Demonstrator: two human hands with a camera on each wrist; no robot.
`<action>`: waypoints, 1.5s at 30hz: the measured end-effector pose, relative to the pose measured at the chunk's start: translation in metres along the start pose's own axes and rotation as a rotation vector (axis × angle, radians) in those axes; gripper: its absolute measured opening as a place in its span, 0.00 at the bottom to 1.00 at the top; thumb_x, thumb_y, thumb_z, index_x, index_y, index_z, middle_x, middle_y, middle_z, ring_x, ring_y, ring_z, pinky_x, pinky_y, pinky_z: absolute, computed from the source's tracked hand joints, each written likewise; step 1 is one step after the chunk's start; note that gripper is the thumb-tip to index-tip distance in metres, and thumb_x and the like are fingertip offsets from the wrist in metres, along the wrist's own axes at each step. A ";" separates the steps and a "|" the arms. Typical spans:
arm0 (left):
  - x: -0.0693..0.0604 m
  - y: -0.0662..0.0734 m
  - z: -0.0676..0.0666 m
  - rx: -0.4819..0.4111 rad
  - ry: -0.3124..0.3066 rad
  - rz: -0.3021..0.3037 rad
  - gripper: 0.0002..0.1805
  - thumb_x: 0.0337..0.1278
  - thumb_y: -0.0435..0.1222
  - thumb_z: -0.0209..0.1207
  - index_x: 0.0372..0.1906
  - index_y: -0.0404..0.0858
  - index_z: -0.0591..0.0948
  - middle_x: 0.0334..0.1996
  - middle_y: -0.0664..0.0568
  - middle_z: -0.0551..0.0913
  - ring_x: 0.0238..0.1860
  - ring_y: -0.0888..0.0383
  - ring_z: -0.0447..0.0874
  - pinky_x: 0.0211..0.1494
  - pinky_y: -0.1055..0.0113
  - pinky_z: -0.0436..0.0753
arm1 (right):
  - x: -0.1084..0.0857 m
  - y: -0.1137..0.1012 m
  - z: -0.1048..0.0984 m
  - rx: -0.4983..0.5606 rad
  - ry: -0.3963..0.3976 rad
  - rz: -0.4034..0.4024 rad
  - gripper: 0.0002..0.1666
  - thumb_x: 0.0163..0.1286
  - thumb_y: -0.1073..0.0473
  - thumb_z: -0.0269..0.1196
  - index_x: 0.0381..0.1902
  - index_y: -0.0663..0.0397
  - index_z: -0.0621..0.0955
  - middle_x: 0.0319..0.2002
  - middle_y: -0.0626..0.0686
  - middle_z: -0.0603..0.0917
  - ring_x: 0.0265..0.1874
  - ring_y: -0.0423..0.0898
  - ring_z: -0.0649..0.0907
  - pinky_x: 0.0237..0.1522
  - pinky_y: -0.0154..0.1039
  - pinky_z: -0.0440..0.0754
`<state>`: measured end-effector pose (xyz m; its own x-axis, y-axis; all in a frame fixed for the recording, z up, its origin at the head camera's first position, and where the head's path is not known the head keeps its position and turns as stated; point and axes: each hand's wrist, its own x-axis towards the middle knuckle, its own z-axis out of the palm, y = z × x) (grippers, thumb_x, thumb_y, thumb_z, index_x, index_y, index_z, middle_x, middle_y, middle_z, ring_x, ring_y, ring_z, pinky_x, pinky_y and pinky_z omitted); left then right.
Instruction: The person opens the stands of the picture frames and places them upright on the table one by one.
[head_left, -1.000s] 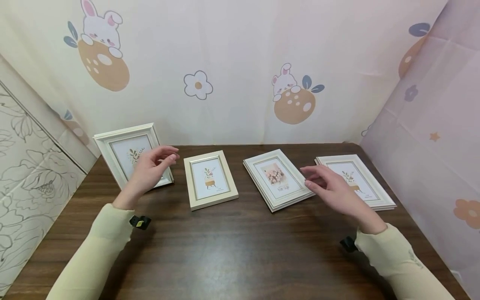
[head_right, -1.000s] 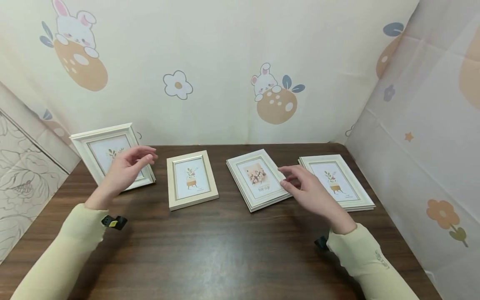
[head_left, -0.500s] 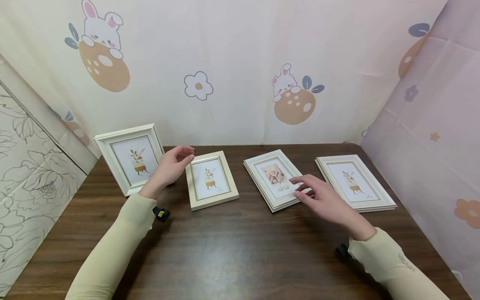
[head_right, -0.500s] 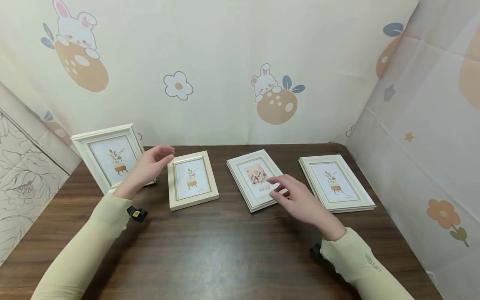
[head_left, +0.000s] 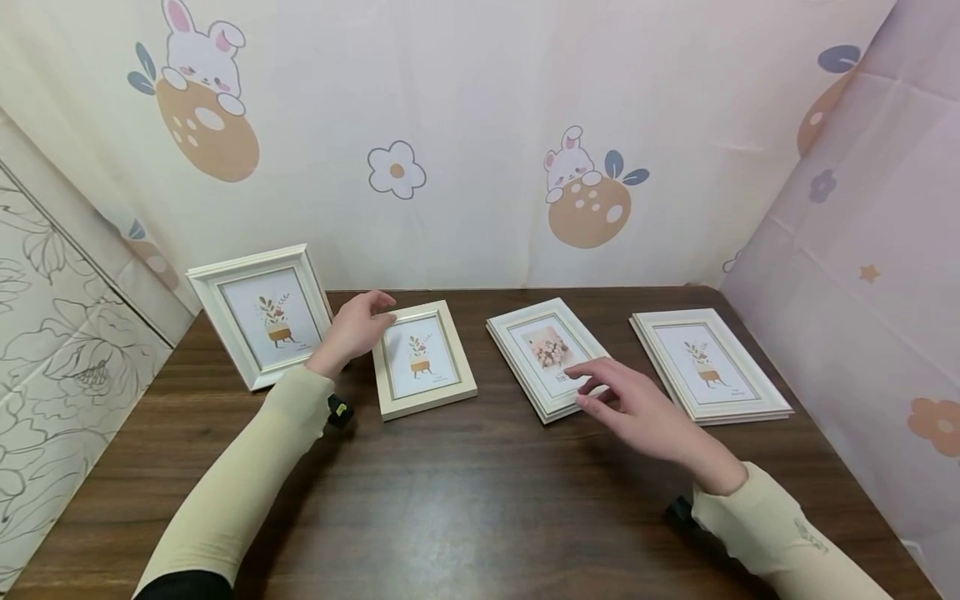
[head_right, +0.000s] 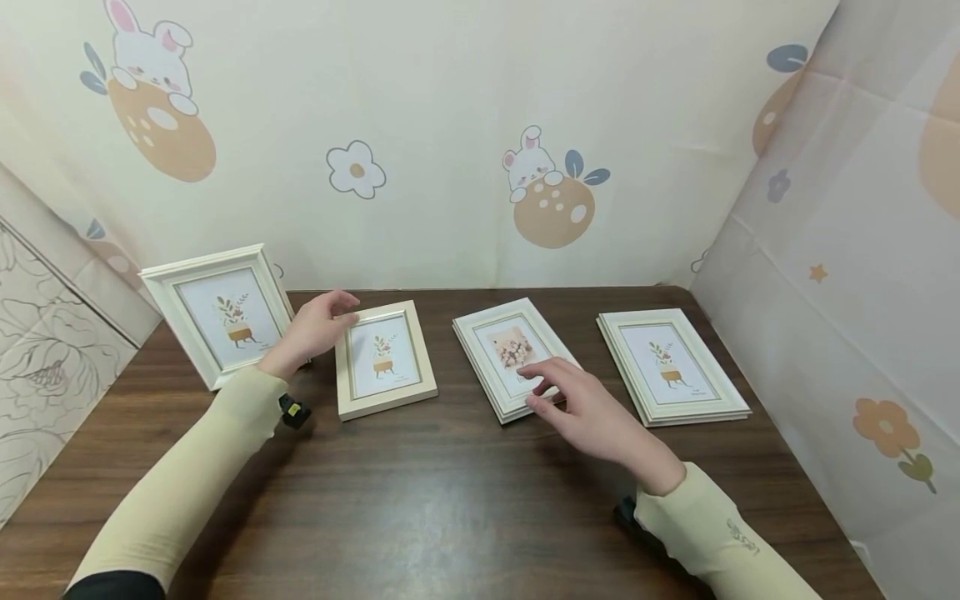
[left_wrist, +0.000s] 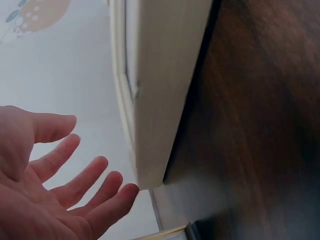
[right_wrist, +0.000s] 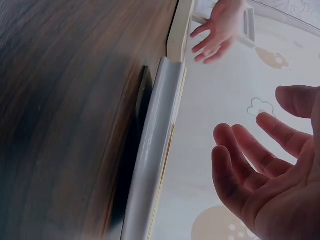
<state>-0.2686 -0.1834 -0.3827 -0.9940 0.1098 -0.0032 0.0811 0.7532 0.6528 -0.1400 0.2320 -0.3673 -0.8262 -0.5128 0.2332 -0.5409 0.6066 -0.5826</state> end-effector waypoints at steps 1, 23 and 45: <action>0.002 0.000 0.001 0.010 -0.008 -0.003 0.19 0.71 0.40 0.55 0.62 0.38 0.75 0.64 0.40 0.73 0.65 0.41 0.69 0.65 0.43 0.68 | 0.000 -0.001 0.000 0.004 -0.002 -0.002 0.20 0.71 0.61 0.64 0.60 0.48 0.77 0.54 0.51 0.81 0.45 0.40 0.83 0.43 0.42 0.84; 0.012 -0.006 0.019 0.187 0.015 -0.076 0.16 0.61 0.32 0.58 0.54 0.39 0.77 0.53 0.40 0.80 0.40 0.45 0.77 0.42 0.54 0.77 | -0.002 -0.006 -0.002 0.054 0.006 -0.036 0.19 0.73 0.61 0.63 0.60 0.49 0.78 0.54 0.47 0.81 0.45 0.41 0.83 0.45 0.47 0.84; 0.008 -0.001 0.013 -0.020 0.093 -0.025 0.16 0.63 0.33 0.61 0.55 0.37 0.79 0.53 0.41 0.79 0.54 0.44 0.76 0.57 0.48 0.75 | -0.001 -0.004 -0.004 0.045 0.020 -0.026 0.20 0.71 0.62 0.64 0.60 0.49 0.78 0.56 0.52 0.81 0.46 0.42 0.83 0.44 0.43 0.84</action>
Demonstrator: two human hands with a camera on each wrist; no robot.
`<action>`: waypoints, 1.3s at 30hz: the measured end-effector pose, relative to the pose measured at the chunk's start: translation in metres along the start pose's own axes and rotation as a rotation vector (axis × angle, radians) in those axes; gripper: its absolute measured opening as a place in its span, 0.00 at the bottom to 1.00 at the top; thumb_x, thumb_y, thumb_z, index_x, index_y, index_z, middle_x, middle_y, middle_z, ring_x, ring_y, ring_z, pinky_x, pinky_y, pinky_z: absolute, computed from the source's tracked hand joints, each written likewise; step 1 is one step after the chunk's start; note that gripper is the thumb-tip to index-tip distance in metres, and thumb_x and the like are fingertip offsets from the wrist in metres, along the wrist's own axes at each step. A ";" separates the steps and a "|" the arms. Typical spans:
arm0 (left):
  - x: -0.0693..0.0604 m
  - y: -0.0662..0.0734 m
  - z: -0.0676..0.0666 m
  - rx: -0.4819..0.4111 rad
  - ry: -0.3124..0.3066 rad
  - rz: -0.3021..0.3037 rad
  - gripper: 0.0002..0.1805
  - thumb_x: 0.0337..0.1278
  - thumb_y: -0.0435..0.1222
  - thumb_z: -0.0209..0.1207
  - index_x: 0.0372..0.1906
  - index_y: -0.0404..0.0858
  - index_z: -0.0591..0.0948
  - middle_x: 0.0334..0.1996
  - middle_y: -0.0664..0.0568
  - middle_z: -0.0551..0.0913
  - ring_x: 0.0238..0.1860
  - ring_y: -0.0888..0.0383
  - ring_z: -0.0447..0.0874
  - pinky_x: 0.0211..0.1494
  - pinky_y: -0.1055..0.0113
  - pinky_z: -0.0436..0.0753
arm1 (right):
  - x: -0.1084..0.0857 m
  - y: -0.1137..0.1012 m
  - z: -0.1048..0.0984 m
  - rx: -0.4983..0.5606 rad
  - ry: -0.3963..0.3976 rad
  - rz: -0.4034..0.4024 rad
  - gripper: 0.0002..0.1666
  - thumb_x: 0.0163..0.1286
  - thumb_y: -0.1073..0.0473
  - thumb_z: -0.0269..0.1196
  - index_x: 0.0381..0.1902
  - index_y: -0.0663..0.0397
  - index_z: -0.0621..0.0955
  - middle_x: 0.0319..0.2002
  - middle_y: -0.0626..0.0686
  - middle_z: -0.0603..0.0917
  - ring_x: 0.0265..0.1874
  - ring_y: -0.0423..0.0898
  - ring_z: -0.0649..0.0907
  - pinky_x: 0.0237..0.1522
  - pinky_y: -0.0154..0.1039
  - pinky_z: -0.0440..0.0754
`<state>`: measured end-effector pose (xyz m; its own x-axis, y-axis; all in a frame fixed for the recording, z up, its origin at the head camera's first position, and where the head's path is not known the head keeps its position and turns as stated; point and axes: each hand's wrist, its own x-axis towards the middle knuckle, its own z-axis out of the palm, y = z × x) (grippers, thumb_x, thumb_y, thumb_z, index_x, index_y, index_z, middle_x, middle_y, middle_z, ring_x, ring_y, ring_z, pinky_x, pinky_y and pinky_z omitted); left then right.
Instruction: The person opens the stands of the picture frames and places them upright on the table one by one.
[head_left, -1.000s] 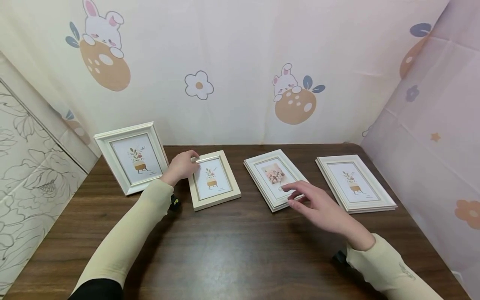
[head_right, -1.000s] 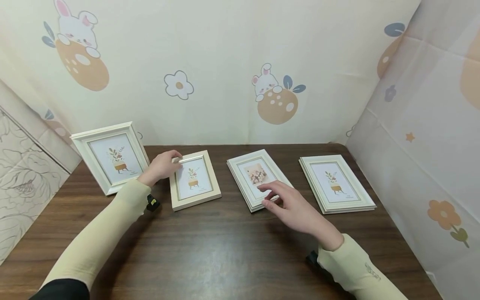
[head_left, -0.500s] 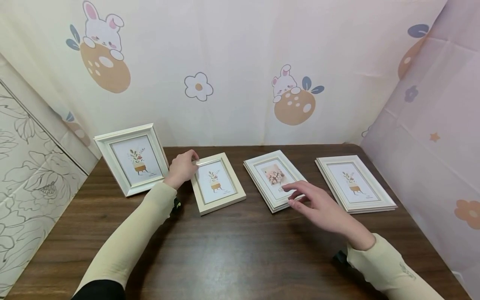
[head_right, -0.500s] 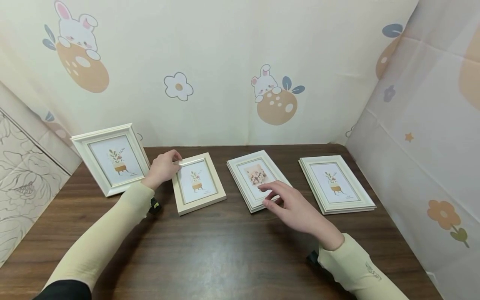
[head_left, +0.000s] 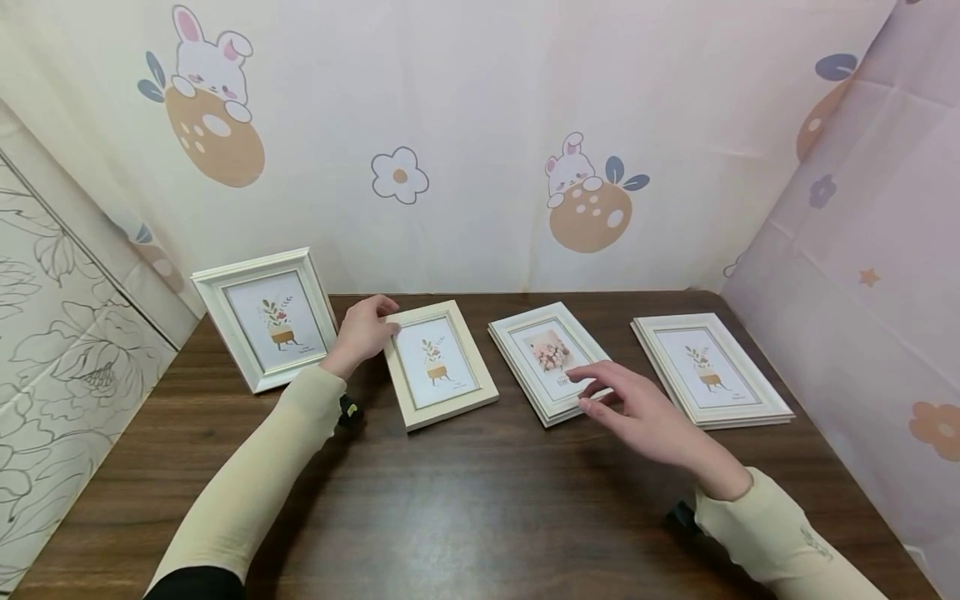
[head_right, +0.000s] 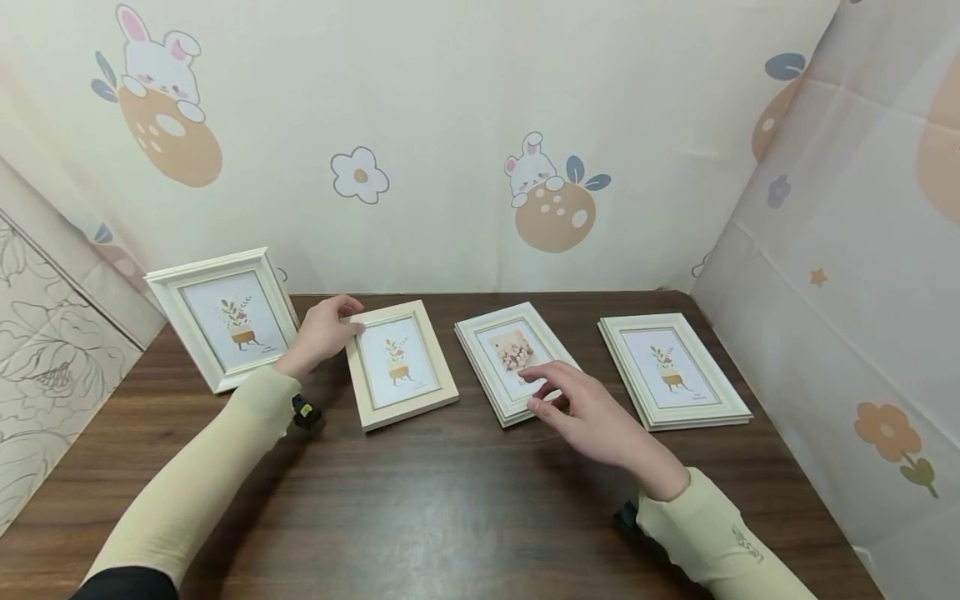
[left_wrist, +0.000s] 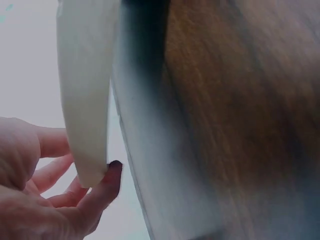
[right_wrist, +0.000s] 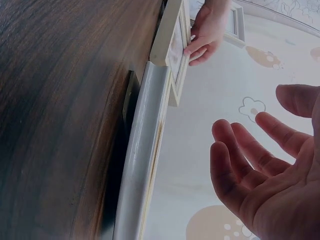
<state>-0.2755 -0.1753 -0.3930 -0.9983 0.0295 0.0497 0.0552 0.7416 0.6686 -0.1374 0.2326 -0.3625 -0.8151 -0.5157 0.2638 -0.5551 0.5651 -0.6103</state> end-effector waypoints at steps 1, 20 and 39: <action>0.000 0.000 -0.001 -0.020 0.008 -0.005 0.16 0.63 0.33 0.62 0.55 0.37 0.79 0.53 0.41 0.79 0.53 0.45 0.76 0.56 0.49 0.76 | 0.000 0.000 -0.001 0.001 0.003 0.002 0.20 0.71 0.62 0.64 0.60 0.49 0.78 0.56 0.53 0.81 0.46 0.43 0.83 0.44 0.43 0.84; -0.013 0.002 -0.020 -0.309 0.034 -0.037 0.18 0.61 0.40 0.67 0.53 0.38 0.81 0.50 0.44 0.79 0.50 0.48 0.74 0.47 0.58 0.76 | 0.001 0.017 -0.022 -0.020 0.043 0.120 0.21 0.74 0.61 0.62 0.62 0.57 0.76 0.56 0.54 0.81 0.48 0.48 0.82 0.47 0.45 0.82; -0.038 0.032 -0.042 -0.494 0.026 0.100 0.17 0.60 0.37 0.68 0.52 0.36 0.85 0.49 0.43 0.85 0.44 0.56 0.85 0.48 0.62 0.83 | -0.002 0.032 -0.027 0.007 0.056 0.207 0.21 0.75 0.57 0.60 0.63 0.55 0.75 0.58 0.57 0.80 0.48 0.51 0.83 0.48 0.43 0.81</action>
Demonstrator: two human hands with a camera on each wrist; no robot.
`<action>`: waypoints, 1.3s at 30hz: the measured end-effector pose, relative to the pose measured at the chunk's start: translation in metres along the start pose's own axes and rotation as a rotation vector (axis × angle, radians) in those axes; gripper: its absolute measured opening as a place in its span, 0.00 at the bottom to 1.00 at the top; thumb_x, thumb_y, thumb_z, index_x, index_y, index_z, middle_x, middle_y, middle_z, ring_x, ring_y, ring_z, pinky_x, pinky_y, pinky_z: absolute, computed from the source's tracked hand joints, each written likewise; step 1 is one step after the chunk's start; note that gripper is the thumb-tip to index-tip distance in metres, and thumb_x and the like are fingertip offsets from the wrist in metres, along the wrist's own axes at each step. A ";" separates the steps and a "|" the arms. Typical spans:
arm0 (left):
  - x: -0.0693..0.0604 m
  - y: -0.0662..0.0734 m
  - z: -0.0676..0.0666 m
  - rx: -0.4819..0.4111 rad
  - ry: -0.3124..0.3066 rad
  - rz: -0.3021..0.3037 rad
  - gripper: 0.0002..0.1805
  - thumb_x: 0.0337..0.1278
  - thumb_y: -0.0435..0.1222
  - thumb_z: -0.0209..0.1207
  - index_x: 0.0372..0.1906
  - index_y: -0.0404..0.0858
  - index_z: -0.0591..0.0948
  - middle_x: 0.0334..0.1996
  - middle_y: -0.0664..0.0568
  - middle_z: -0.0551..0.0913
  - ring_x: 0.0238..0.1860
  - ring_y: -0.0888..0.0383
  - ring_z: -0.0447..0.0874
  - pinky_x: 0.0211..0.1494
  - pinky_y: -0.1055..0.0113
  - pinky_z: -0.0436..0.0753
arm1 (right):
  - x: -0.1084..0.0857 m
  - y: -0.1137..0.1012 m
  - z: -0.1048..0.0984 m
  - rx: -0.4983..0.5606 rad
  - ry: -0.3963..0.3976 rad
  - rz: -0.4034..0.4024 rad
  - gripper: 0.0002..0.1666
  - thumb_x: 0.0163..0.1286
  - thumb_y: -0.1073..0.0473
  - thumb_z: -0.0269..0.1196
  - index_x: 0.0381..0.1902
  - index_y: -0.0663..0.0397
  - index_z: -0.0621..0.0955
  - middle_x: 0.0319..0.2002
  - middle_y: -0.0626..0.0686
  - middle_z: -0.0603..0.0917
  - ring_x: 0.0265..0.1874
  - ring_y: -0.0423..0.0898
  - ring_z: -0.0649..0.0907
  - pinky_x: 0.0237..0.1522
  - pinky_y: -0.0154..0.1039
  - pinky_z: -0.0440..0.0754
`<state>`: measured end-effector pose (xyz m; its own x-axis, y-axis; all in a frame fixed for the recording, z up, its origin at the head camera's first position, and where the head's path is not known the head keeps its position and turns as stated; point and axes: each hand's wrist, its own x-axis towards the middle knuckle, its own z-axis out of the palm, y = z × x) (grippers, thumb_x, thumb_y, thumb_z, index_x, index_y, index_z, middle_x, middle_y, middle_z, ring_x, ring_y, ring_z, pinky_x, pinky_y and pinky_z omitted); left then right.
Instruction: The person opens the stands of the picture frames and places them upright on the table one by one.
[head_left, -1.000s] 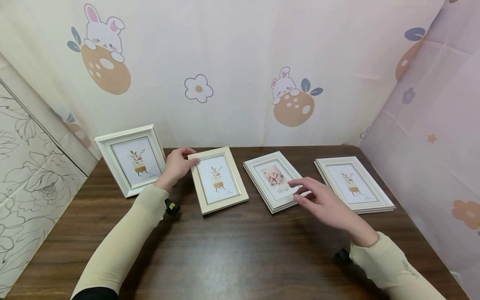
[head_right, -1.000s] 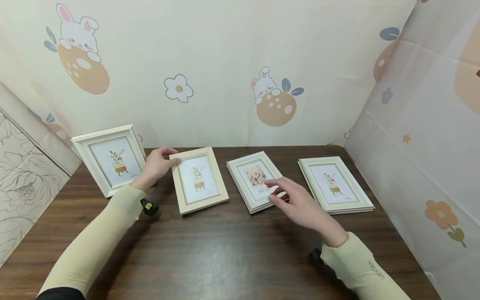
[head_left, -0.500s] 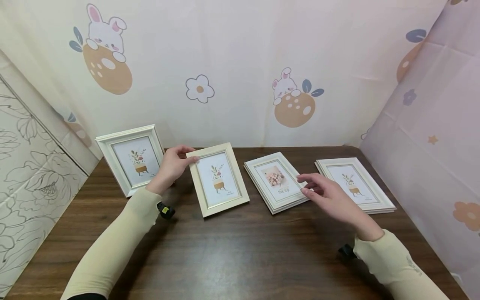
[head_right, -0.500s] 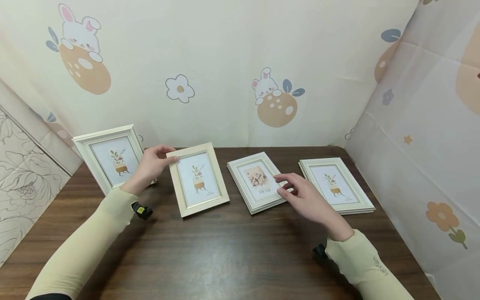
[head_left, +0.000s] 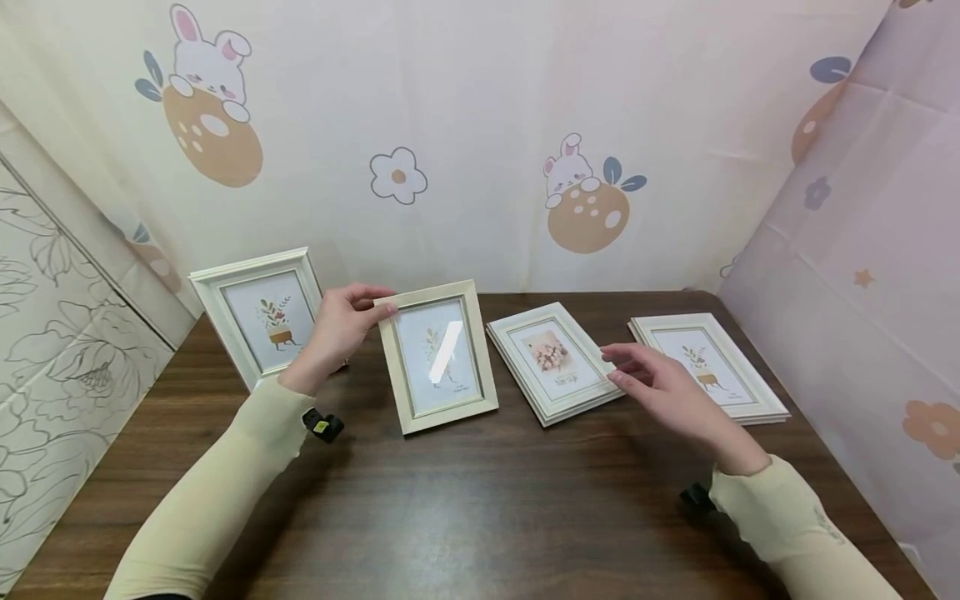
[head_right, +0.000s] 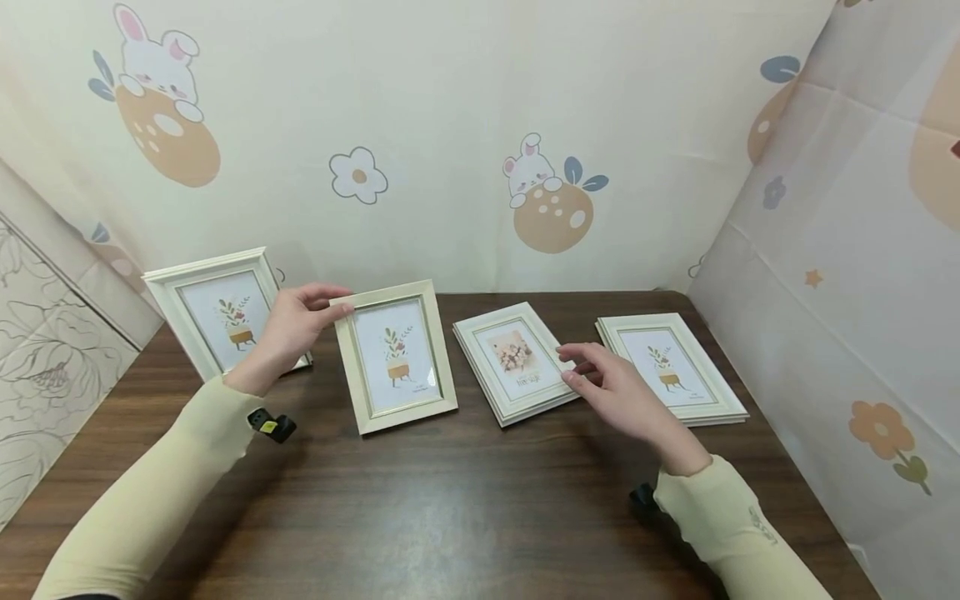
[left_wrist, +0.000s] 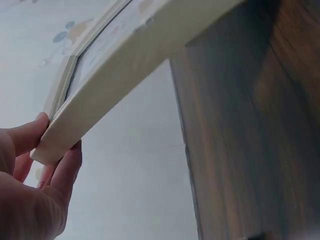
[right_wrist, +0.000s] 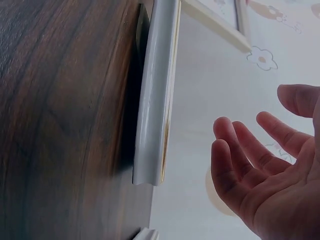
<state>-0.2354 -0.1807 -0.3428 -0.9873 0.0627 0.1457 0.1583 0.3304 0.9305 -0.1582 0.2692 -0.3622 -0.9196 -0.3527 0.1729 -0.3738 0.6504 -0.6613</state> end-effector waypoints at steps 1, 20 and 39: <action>-0.001 0.001 0.000 0.000 -0.002 0.001 0.17 0.60 0.38 0.69 0.53 0.37 0.85 0.50 0.44 0.85 0.46 0.56 0.85 0.49 0.63 0.82 | 0.000 0.000 -0.001 -0.004 0.001 0.002 0.22 0.75 0.57 0.60 0.64 0.55 0.75 0.59 0.57 0.80 0.48 0.50 0.83 0.48 0.43 0.81; -0.014 0.020 0.008 -0.063 -0.039 0.085 0.14 0.63 0.39 0.66 0.51 0.39 0.86 0.47 0.48 0.85 0.42 0.57 0.84 0.44 0.66 0.83 | -0.003 -0.012 0.009 -0.003 -0.051 -0.057 0.20 0.74 0.60 0.61 0.61 0.56 0.76 0.57 0.55 0.80 0.49 0.49 0.82 0.49 0.48 0.82; -0.023 0.027 0.005 -0.215 -0.040 0.171 0.10 0.61 0.33 0.67 0.46 0.35 0.87 0.50 0.53 0.85 0.46 0.59 0.83 0.44 0.70 0.82 | -0.014 -0.029 0.035 0.009 -0.120 -0.176 0.19 0.73 0.60 0.62 0.60 0.52 0.77 0.54 0.53 0.82 0.43 0.41 0.83 0.45 0.42 0.84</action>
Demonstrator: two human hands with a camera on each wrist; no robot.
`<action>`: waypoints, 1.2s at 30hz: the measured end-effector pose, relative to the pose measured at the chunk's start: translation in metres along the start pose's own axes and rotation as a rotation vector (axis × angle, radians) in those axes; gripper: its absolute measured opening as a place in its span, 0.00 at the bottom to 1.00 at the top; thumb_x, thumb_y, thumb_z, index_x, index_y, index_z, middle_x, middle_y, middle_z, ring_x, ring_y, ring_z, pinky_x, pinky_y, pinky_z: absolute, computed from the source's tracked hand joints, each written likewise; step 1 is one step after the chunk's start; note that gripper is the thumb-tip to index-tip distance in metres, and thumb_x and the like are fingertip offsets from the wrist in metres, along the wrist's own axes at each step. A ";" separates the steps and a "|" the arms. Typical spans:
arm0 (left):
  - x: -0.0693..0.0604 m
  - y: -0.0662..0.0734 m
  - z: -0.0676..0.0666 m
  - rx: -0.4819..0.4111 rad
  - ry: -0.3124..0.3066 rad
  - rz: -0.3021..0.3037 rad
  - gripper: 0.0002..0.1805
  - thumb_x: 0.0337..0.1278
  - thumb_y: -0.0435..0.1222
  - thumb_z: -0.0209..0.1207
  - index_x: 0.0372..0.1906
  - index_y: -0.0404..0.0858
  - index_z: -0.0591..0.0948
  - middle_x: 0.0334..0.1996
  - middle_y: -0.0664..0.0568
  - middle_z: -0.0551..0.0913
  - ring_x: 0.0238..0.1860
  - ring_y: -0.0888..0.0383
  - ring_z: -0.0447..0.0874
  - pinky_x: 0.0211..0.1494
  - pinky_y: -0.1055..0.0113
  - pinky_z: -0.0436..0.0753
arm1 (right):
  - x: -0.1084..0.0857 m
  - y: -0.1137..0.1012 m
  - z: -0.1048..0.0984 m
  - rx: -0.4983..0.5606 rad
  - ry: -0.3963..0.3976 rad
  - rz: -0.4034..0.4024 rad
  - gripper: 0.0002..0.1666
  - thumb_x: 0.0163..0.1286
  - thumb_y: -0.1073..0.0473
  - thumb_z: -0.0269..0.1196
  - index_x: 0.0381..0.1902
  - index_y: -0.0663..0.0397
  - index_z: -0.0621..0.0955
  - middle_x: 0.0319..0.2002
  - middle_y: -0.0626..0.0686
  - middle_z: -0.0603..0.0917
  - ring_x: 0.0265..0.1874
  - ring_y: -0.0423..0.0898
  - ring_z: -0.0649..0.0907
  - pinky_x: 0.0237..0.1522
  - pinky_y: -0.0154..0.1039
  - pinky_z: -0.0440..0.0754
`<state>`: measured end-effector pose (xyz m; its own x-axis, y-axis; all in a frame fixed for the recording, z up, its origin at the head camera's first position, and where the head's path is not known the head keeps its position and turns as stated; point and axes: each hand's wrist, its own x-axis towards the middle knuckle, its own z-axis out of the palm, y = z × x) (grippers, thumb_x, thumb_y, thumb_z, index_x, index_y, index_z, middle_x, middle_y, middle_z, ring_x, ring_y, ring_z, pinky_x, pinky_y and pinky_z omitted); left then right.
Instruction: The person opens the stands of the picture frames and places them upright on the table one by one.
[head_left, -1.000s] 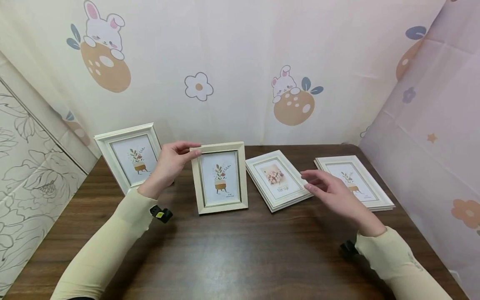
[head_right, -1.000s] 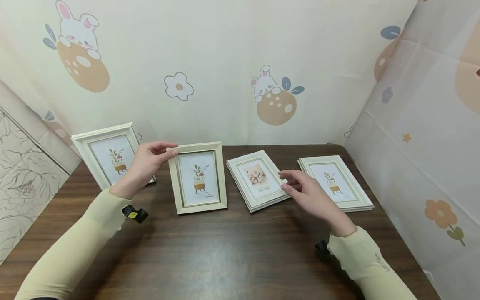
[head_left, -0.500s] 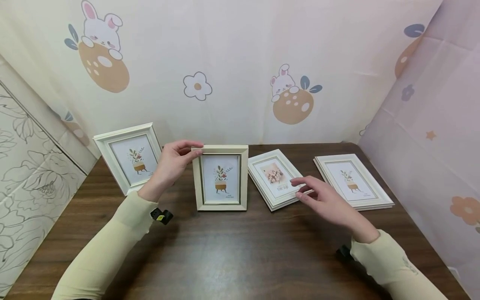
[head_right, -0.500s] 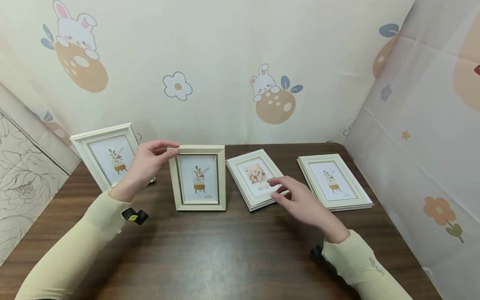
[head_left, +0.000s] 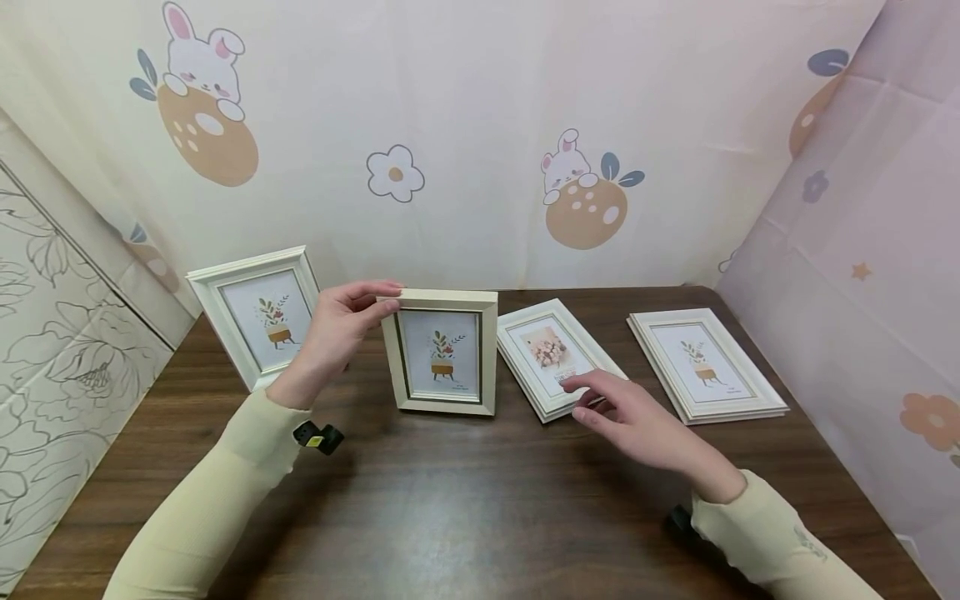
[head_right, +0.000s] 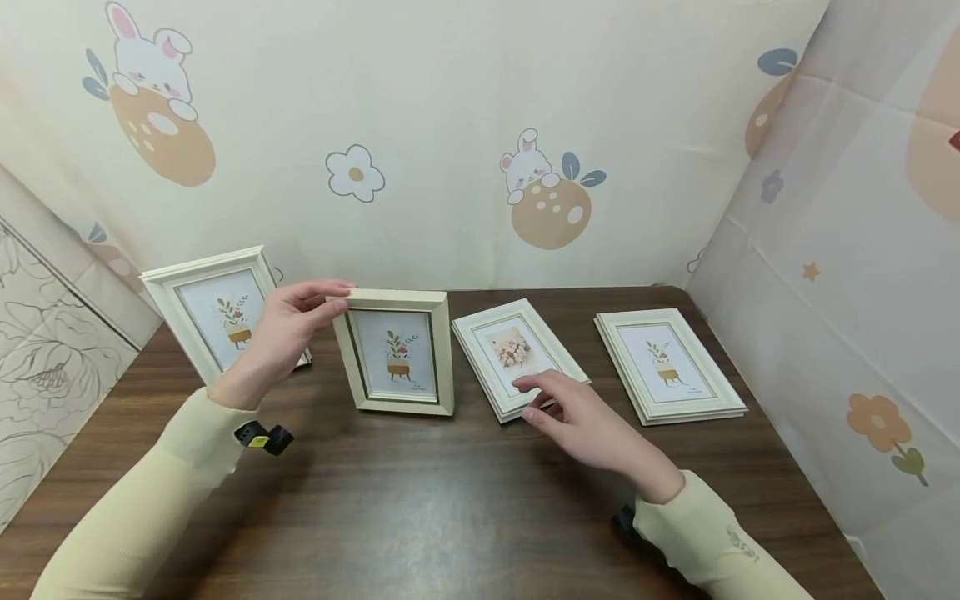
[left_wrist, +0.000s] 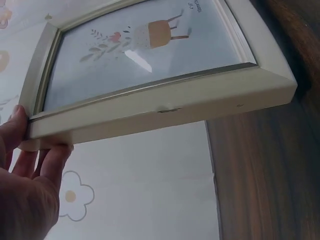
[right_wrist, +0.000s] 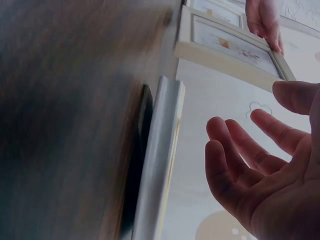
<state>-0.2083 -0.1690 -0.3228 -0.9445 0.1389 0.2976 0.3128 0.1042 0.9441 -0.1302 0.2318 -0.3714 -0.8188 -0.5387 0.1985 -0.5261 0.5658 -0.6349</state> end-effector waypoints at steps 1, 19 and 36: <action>0.000 0.000 -0.001 -0.011 -0.005 0.005 0.10 0.62 0.32 0.66 0.46 0.35 0.87 0.50 0.53 0.85 0.47 0.58 0.83 0.45 0.70 0.82 | 0.000 0.000 0.002 0.003 -0.008 0.000 0.19 0.74 0.60 0.62 0.60 0.52 0.77 0.54 0.52 0.82 0.43 0.40 0.83 0.45 0.41 0.83; -0.007 0.000 -0.008 -0.207 -0.063 0.130 0.13 0.59 0.21 0.63 0.39 0.41 0.89 0.48 0.51 0.86 0.45 0.59 0.84 0.43 0.72 0.83 | -0.004 -0.012 0.024 -0.023 -0.116 -0.040 0.19 0.74 0.56 0.62 0.61 0.50 0.77 0.51 0.50 0.82 0.43 0.37 0.81 0.39 0.43 0.82; -0.011 -0.003 -0.003 -0.430 -0.169 0.154 0.17 0.57 0.17 0.61 0.36 0.41 0.90 0.46 0.46 0.85 0.46 0.56 0.83 0.43 0.72 0.83 | 0.002 -0.021 0.025 -0.038 -0.098 -0.100 0.19 0.74 0.57 0.62 0.61 0.46 0.76 0.53 0.49 0.81 0.44 0.38 0.82 0.45 0.44 0.81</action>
<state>-0.1992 -0.1733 -0.3282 -0.8497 0.2828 0.4451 0.3445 -0.3413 0.8745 -0.1149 0.2033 -0.3759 -0.7366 -0.6507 0.1844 -0.6137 0.5284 -0.5867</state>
